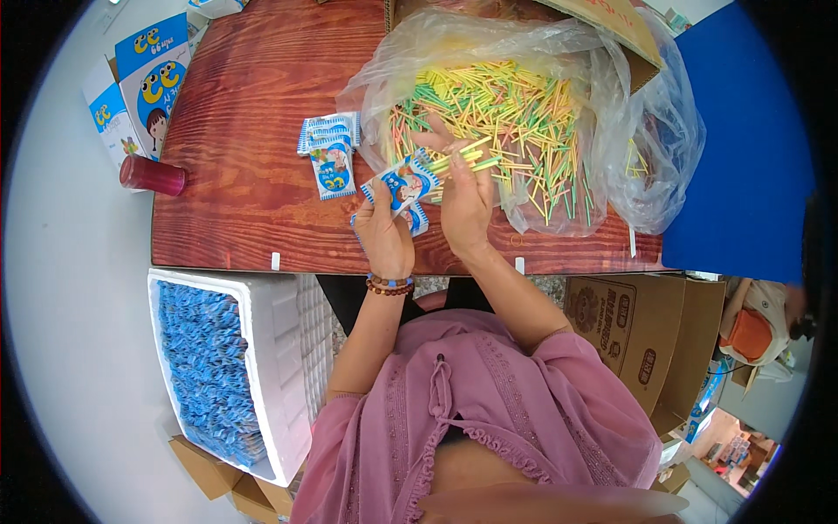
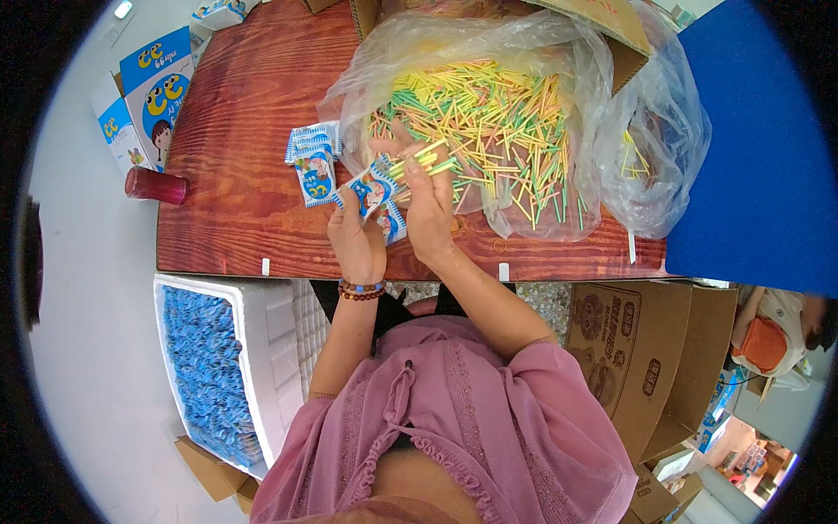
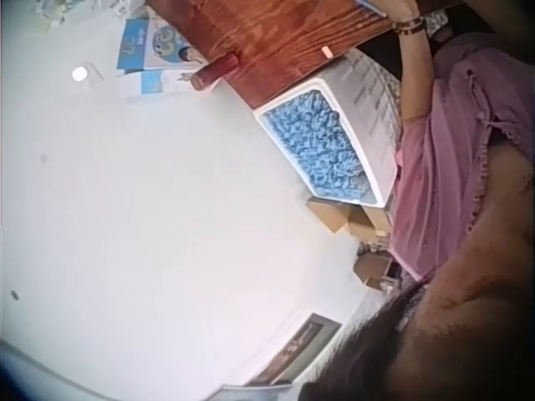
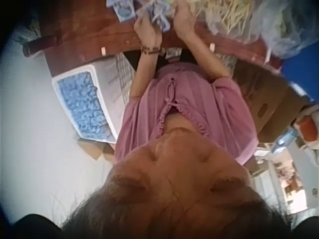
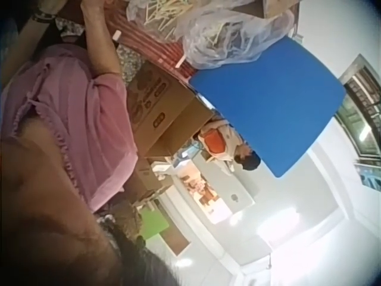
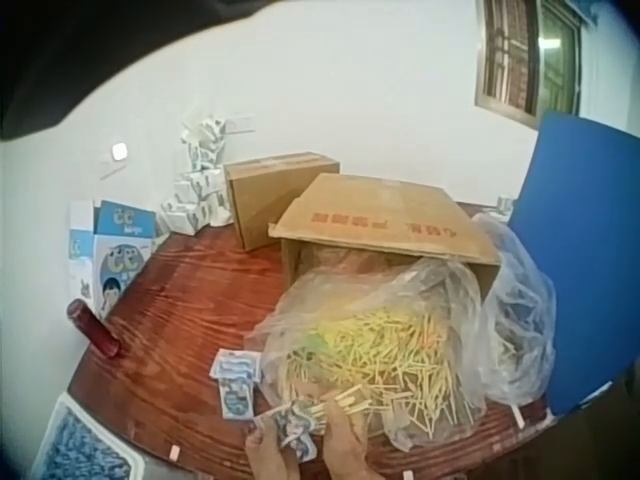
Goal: Manually packaging colorful sticks into small blue plastic packets.
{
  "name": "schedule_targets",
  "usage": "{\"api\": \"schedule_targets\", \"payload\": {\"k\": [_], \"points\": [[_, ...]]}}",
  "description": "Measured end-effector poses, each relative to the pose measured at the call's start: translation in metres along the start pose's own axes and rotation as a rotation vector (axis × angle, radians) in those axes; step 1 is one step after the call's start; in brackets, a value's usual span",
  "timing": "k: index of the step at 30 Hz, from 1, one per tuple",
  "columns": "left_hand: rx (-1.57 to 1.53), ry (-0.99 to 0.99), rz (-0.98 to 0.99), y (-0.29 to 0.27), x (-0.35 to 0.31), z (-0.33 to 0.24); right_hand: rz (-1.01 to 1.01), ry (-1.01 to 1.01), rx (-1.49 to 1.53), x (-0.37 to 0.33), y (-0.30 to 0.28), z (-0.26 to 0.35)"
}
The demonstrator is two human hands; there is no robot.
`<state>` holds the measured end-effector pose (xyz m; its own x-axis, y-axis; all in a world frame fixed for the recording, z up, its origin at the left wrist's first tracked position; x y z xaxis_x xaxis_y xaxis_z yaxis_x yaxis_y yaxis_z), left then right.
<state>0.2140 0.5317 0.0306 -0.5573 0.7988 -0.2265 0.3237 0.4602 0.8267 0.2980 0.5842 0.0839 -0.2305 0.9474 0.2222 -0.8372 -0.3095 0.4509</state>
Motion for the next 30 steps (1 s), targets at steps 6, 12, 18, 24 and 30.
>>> {"api": "schedule_targets", "payload": {"k": [6, 12, 18, 24, 30], "points": [[-0.030, 0.010, -0.051, 0.006, 0.001, 0.003, 0.034, -0.033, -0.226, 0.004, 0.002, 0.000], [-0.040, 0.022, -0.033, 0.014, -0.003, -0.001, 0.064, -0.018, -0.101, 0.005, -0.002, -0.008], [-0.025, 0.025, -0.020, 0.010, -0.003, 0.003, 0.031, 0.089, 0.057, 0.002, 0.011, 0.009], [-0.099, 0.006, 0.010, 0.010, 0.001, 0.007, 0.141, -0.263, -0.539, 0.007, -0.007, -0.011], [-0.107, -0.027, 0.005, 0.007, 0.009, 0.018, 0.190, -0.092, -0.409, 0.014, -0.020, -0.011]]}}
Point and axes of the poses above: each hand's wrist, its own x-axis towards the middle knuckle, its own y-axis out of the palm, z = x × y, the point moved 1 cm from there along x, towards the middle knuckle, and after that the axes turned 12 degrees about -x, right-handed, at the moved point
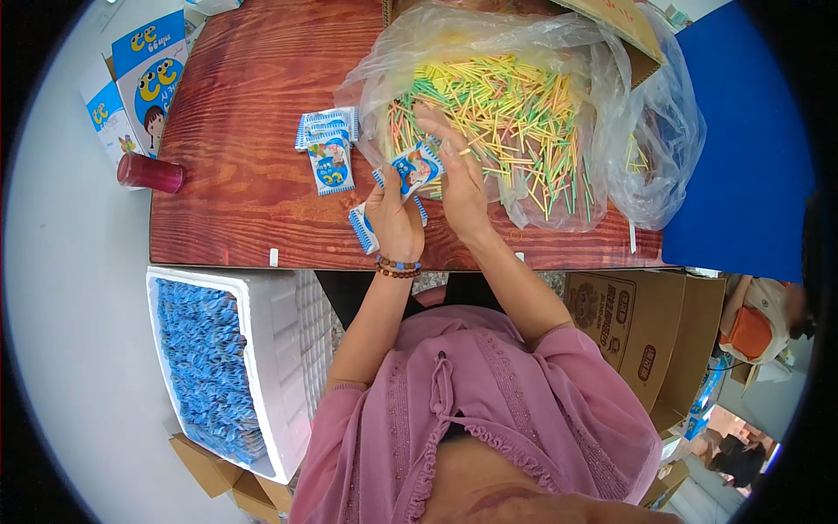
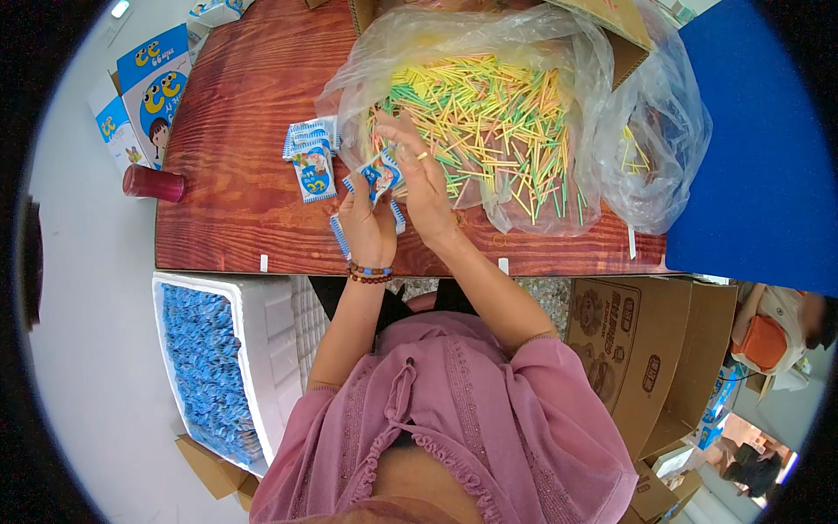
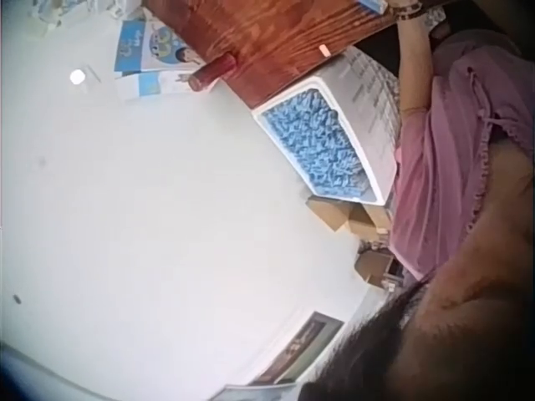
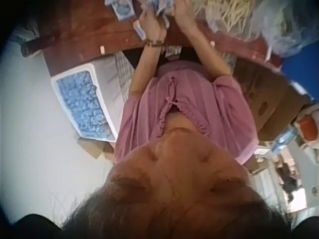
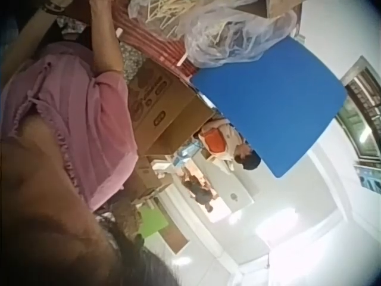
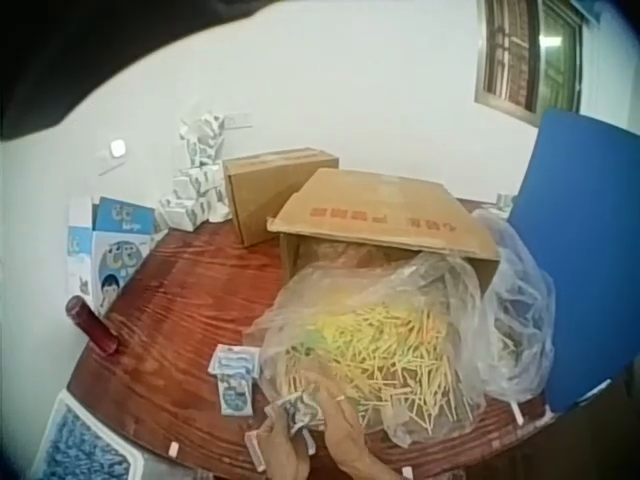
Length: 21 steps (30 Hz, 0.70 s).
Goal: Manually packaging colorful sticks into small blue plastic packets.
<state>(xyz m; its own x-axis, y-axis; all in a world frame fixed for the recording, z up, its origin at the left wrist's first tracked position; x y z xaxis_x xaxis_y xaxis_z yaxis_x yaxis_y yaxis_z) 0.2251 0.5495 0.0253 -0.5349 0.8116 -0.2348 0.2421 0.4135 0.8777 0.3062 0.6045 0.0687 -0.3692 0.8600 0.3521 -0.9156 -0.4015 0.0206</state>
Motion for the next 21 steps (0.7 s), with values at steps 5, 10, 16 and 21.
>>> {"api": "schedule_targets", "payload": {"k": [5, 10, 16, 21], "points": [[-0.049, -0.080, 0.058, 0.001, 0.013, 0.006, 0.041, -0.009, -0.082, 0.014, -0.011, -0.002], [-0.034, -0.090, 0.068, -0.004, 0.025, 0.004, 0.078, 0.004, -0.073, 0.021, -0.038, -0.011], [-0.181, -0.081, 0.035, -0.023, 0.035, -0.017, 0.304, 0.152, -0.820, 0.005, -0.073, -0.036], [-0.185, -0.064, 0.024, -0.021, 0.025, -0.023, 0.383, -0.048, -1.308, -0.003, -0.060, -0.042]]}}
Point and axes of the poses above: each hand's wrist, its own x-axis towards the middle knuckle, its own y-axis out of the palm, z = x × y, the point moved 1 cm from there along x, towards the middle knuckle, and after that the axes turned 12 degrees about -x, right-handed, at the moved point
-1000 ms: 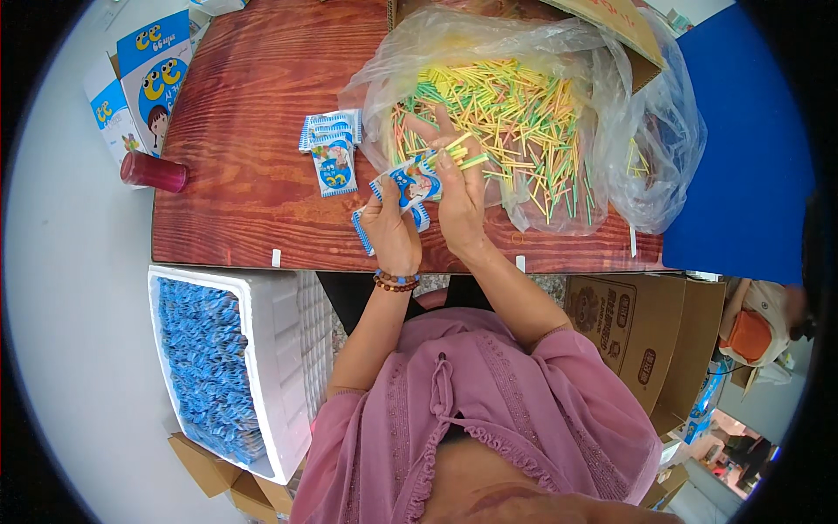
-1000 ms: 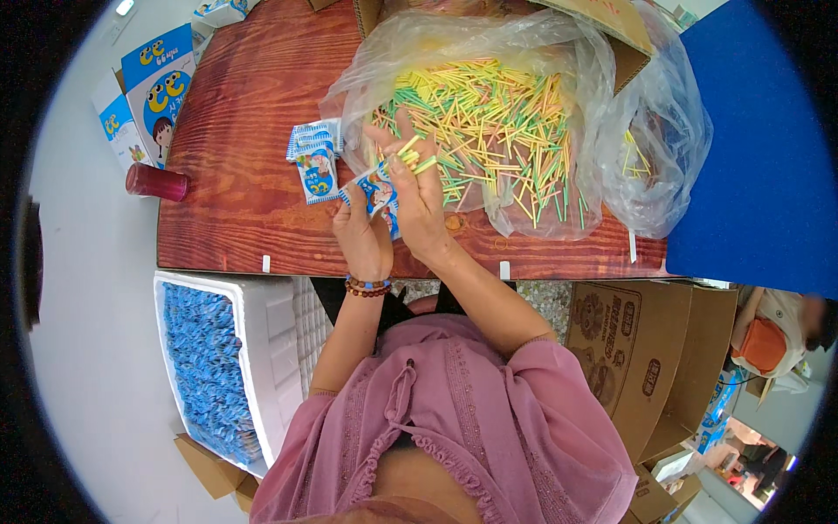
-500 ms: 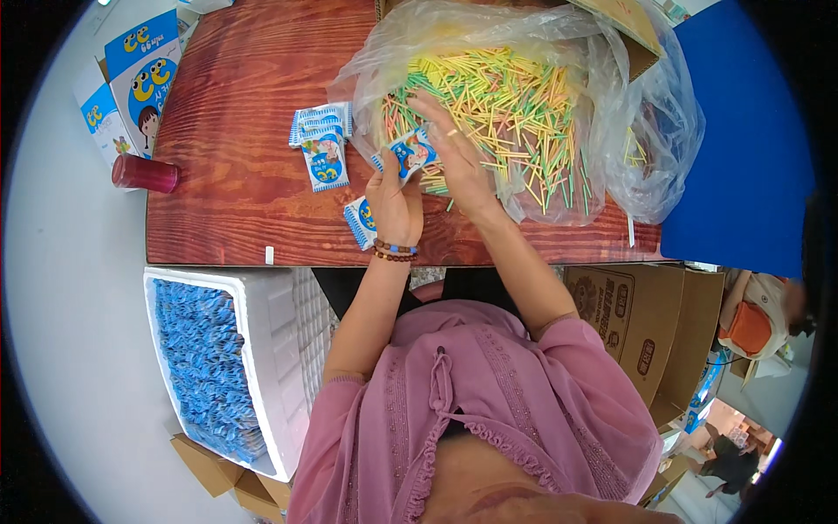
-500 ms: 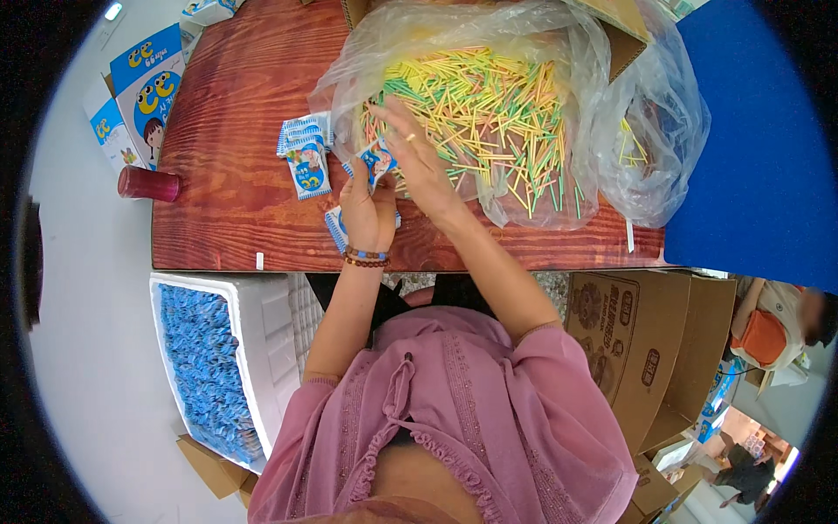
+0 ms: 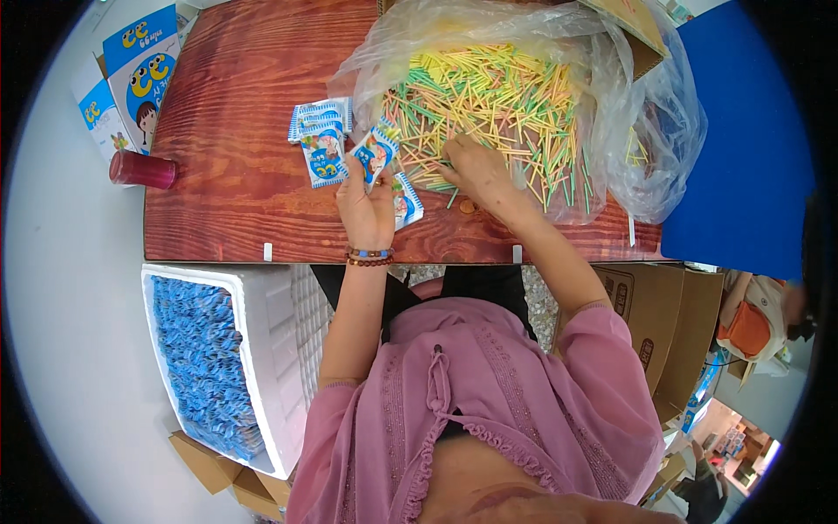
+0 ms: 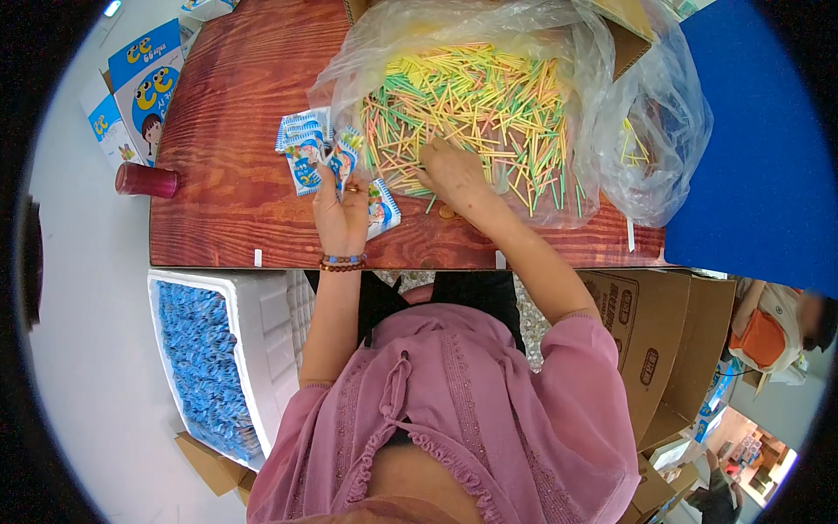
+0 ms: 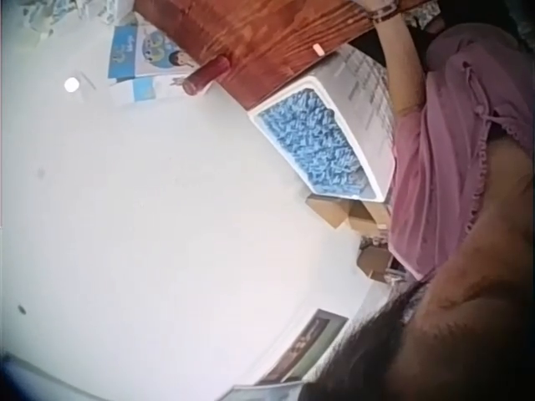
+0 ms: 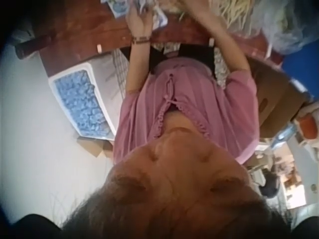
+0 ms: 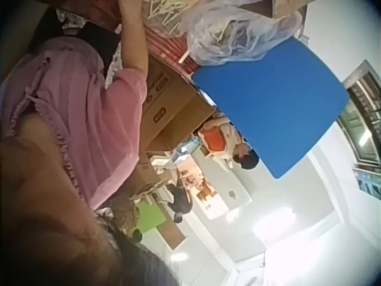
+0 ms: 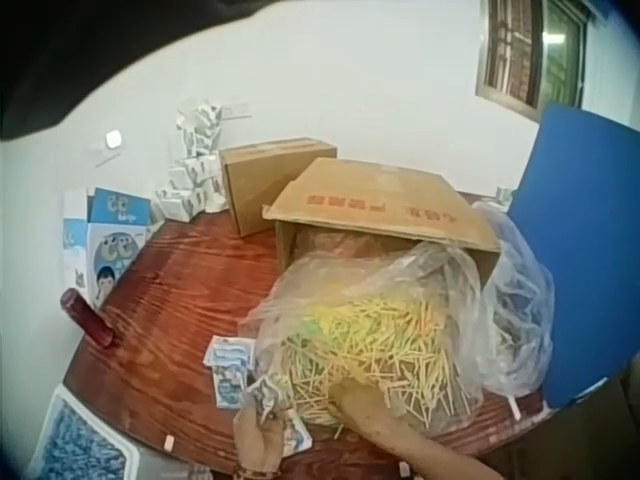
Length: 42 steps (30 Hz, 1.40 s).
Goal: Manually packaging colorful sticks into small blue plastic packets.
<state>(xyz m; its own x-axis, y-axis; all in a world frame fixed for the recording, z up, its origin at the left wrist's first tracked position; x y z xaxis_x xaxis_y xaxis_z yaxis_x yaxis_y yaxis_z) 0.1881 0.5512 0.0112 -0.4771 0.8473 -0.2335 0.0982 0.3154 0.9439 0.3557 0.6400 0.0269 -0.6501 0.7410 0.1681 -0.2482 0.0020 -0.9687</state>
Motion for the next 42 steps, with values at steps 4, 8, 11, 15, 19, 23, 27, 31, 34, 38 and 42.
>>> {"api": "schedule_targets", "payload": {"k": [4, 8, 11, 15, 19, 23, 27, 31, 34, 38, 42], "points": [[0.061, -0.022, -0.038, -0.007, -0.006, -0.004, 0.076, -0.036, -0.076, 0.011, 0.012, -0.007], [0.096, -0.042, -0.018, -0.003, -0.011, -0.005, 0.018, -0.163, 0.094, 0.008, 0.003, -0.022], [0.106, -0.042, -0.012, -0.005, -0.010, -0.005, 0.083, -0.056, 0.259, 0.007, -0.009, -0.032], [0.111, -0.037, 0.001, 0.000, -0.010, -0.001, 0.052, 0.189, 0.635, 0.002, -0.022, -0.032], [0.112, -0.069, -0.005, 0.000, -0.012, 0.003, -0.236, 0.268, 1.429, 0.006, -0.062, 0.007], [0.153, -0.080, 0.006, 0.005, -0.014, 0.010, -0.410, 0.210, 1.547, 0.016, -0.057, 0.033], [0.159, -0.083, -0.003, 0.014, -0.019, 0.010, -0.405, 0.177, 1.428, 0.016, -0.043, 0.045], [0.096, -0.071, 0.025, 0.008, -0.017, 0.007, -0.362, 0.115, 1.201, 0.015, -0.041, 0.052], [0.040, -0.081, 0.025, 0.008, -0.016, 0.007, -0.397, 0.035, 1.087, 0.017, -0.045, 0.047], [0.018, -0.065, 0.020, 0.010, -0.014, 0.009, -0.344, -0.002, 0.896, 0.019, -0.044, 0.049], [0.000, -0.063, 0.015, 0.010, -0.011, 0.009, -0.379, -0.007, 0.917, 0.020, -0.053, 0.047]]}}
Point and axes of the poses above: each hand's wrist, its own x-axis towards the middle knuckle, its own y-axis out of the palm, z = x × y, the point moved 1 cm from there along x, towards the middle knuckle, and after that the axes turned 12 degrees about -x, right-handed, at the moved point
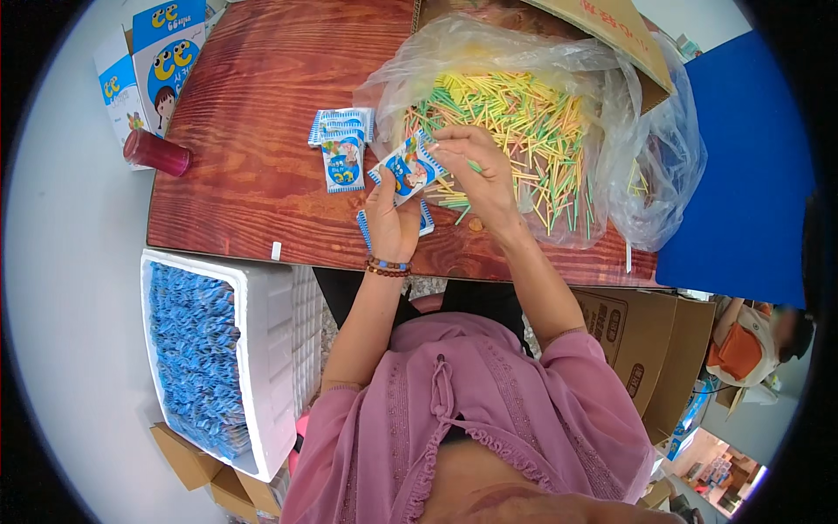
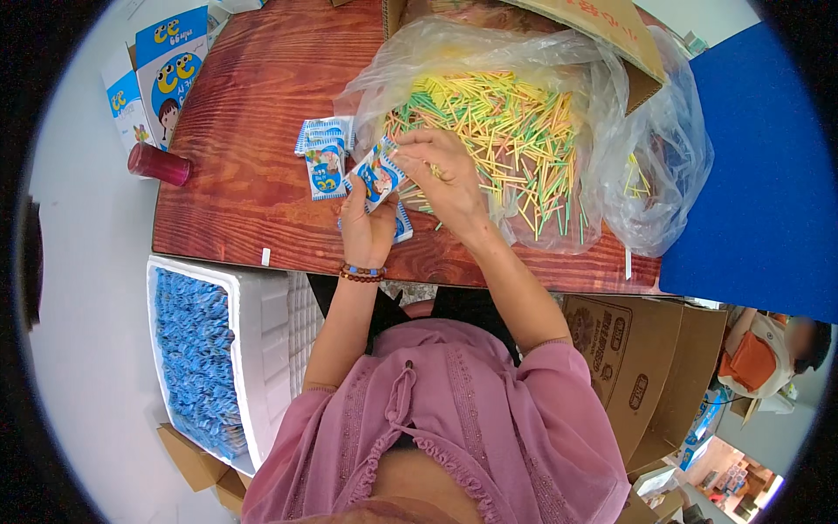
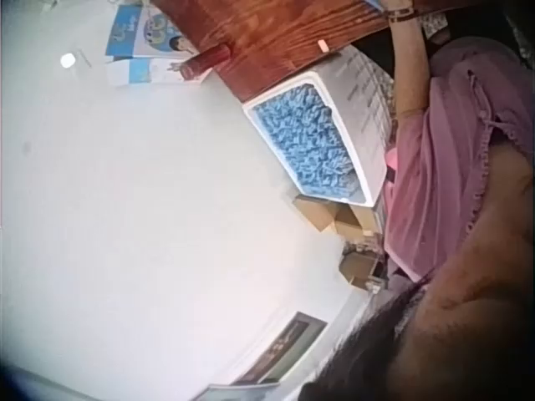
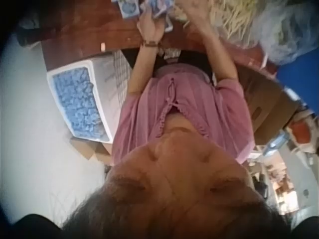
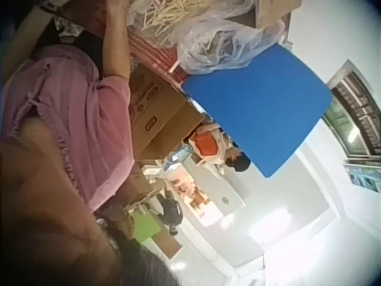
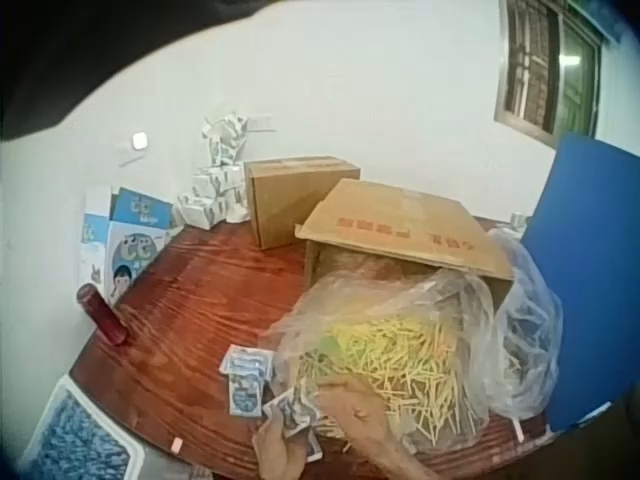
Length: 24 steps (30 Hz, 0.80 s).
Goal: Manually packaging colorful sticks into small blue plastic packets.
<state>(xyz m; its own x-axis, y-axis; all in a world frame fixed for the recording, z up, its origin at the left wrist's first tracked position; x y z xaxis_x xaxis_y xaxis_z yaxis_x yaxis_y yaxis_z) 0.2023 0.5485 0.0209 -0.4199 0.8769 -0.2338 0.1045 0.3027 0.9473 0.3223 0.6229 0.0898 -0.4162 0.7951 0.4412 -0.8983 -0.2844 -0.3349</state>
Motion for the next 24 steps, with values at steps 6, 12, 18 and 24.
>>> {"api": "schedule_targets", "payload": {"k": [6, 12, 18, 24], "points": [[-0.028, -0.027, 0.029, -0.005, 0.005, 0.001, 0.011, -0.082, -0.121, -0.001, -0.004, 0.004], [0.013, -0.042, 0.137, 0.001, 0.008, 0.019, 0.140, 0.256, -0.017, -0.016, 0.003, -0.003], [0.249, 0.132, 0.093, -0.002, 0.005, 0.007, 0.109, 0.176, -0.233, -0.020, -0.026, -0.032], [0.599, 0.302, 0.085, 0.009, 0.009, -0.001, 0.065, -0.048, -0.476, -0.021, -0.023, -0.054]]}}
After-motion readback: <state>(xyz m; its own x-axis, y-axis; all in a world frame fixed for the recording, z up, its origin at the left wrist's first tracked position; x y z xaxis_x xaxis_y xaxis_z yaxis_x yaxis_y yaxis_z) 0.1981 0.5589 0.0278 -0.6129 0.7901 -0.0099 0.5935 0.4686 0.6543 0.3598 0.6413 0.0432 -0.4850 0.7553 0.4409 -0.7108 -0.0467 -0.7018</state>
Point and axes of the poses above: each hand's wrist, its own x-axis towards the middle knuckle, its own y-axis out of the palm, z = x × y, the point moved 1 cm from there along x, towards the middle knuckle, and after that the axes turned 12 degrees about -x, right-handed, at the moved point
